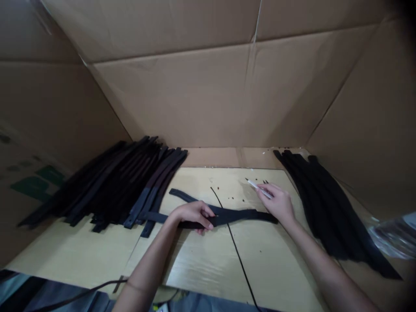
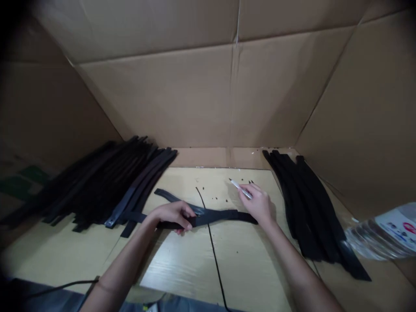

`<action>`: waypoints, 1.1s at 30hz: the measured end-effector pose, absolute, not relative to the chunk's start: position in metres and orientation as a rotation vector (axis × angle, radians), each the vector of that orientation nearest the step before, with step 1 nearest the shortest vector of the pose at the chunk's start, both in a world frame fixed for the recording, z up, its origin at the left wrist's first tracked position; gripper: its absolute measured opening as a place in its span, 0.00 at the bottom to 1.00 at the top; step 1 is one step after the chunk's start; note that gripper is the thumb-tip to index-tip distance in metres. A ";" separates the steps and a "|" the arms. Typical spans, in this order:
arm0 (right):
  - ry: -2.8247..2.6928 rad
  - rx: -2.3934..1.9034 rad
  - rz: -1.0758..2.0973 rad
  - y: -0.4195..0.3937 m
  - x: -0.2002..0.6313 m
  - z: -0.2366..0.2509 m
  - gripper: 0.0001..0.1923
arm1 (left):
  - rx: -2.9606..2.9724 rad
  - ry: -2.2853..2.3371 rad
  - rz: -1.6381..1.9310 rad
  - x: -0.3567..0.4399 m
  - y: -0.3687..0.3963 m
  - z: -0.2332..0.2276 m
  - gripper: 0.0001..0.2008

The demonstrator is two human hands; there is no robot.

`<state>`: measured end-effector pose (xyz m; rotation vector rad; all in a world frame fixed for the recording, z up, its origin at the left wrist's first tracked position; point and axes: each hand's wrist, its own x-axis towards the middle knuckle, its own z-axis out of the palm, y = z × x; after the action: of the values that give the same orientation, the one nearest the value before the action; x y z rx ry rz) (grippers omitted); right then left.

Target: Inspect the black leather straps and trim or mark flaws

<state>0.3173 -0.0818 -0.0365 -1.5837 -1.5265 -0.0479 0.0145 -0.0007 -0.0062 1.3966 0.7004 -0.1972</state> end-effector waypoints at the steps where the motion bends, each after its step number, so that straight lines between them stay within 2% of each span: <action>1: -1.526 -1.577 -0.032 -0.082 0.317 -0.037 0.13 | 1.415 0.719 -0.196 0.015 -0.001 -0.006 0.18; 4: -1.529 -1.560 0.011 -0.080 0.318 -0.040 0.12 | 1.466 0.764 -0.182 0.015 -0.002 -0.007 0.24; 7: -1.519 -1.561 0.022 -0.077 0.320 -0.045 0.13 | 1.464 0.786 -0.140 0.012 -0.002 -0.012 0.37; 9: -1.517 -1.558 0.018 -0.075 0.321 -0.047 0.14 | 1.448 0.787 -0.073 0.010 -0.004 -0.016 0.39; 11: -1.527 -1.549 0.017 -0.074 0.321 -0.048 0.13 | 1.480 0.805 -0.031 0.009 -0.006 -0.020 0.37; 14: -1.540 -1.539 0.022 -0.074 0.319 -0.049 0.13 | 1.558 0.856 0.021 0.010 -0.013 -0.020 0.30; 18: -1.562 -1.523 0.042 -0.075 0.319 -0.050 0.12 | 1.623 0.940 0.028 0.006 -0.020 -0.002 0.23; 24: -1.560 -1.521 0.063 -0.074 0.320 -0.055 0.13 | 1.614 1.004 0.246 -0.033 -0.008 0.056 0.18; 27: -1.578 -1.525 0.081 -0.072 0.319 -0.059 0.14 | 1.598 1.069 0.397 -0.061 0.005 0.093 0.09; 33: -1.614 -1.568 0.111 -0.072 0.318 -0.063 0.14 | 1.445 1.286 0.610 -0.111 0.034 0.136 0.16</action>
<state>0.3181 -0.0719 -0.0634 -1.5681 -1.6144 0.1107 -0.1109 0.0341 0.1358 1.4453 1.2863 0.6102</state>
